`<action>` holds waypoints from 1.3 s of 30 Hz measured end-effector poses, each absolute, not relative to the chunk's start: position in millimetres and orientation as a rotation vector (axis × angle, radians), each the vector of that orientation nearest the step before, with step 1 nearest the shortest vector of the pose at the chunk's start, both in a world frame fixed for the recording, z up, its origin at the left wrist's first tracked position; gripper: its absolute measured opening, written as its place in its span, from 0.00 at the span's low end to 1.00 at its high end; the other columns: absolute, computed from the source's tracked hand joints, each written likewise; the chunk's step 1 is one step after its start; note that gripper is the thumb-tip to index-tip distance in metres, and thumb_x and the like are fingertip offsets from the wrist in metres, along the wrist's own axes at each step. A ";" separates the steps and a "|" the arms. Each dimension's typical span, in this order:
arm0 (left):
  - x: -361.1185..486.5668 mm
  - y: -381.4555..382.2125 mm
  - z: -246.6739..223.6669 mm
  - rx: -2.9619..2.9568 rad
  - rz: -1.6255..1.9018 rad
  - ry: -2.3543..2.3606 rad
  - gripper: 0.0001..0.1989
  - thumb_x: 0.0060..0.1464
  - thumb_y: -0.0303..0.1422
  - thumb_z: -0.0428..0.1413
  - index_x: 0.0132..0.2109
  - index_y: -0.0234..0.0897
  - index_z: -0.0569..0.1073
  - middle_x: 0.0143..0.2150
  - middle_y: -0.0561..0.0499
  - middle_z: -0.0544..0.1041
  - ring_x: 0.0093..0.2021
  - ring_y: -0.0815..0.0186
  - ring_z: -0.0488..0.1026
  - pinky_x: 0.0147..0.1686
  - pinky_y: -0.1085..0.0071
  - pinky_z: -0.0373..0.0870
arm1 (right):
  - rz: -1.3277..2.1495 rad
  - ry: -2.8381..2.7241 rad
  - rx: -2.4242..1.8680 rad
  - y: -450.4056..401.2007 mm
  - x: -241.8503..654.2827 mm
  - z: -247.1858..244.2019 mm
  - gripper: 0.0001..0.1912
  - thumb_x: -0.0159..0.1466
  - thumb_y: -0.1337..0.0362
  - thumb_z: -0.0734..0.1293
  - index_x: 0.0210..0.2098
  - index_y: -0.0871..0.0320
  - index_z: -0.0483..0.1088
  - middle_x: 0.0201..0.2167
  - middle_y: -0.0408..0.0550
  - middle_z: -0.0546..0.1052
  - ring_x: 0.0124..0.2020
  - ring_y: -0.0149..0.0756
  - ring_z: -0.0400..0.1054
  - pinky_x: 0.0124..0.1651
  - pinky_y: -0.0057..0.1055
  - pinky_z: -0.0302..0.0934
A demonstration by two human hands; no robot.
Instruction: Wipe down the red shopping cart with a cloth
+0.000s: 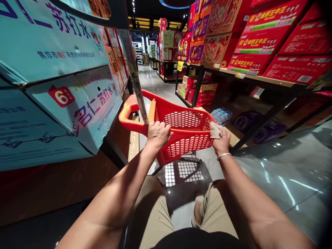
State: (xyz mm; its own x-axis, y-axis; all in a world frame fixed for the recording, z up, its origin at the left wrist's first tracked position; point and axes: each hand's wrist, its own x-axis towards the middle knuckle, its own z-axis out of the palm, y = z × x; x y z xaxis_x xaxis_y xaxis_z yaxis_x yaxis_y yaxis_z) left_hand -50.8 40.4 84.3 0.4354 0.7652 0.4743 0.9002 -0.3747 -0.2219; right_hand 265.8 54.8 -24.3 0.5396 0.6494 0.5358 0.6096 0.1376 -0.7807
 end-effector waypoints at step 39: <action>-6.0 57.9 61.1 -2.472 -0.290 -1.390 0.21 0.61 0.32 0.52 0.60 0.50 0.71 0.47 0.46 0.76 0.50 0.55 0.68 0.56 0.55 0.55 | 0.240 -2.207 -1.483 78.4 274.1 37.9 0.20 0.59 0.72 0.65 0.49 0.55 0.77 0.46 0.50 0.75 0.46 0.36 0.68 0.52 0.30 0.60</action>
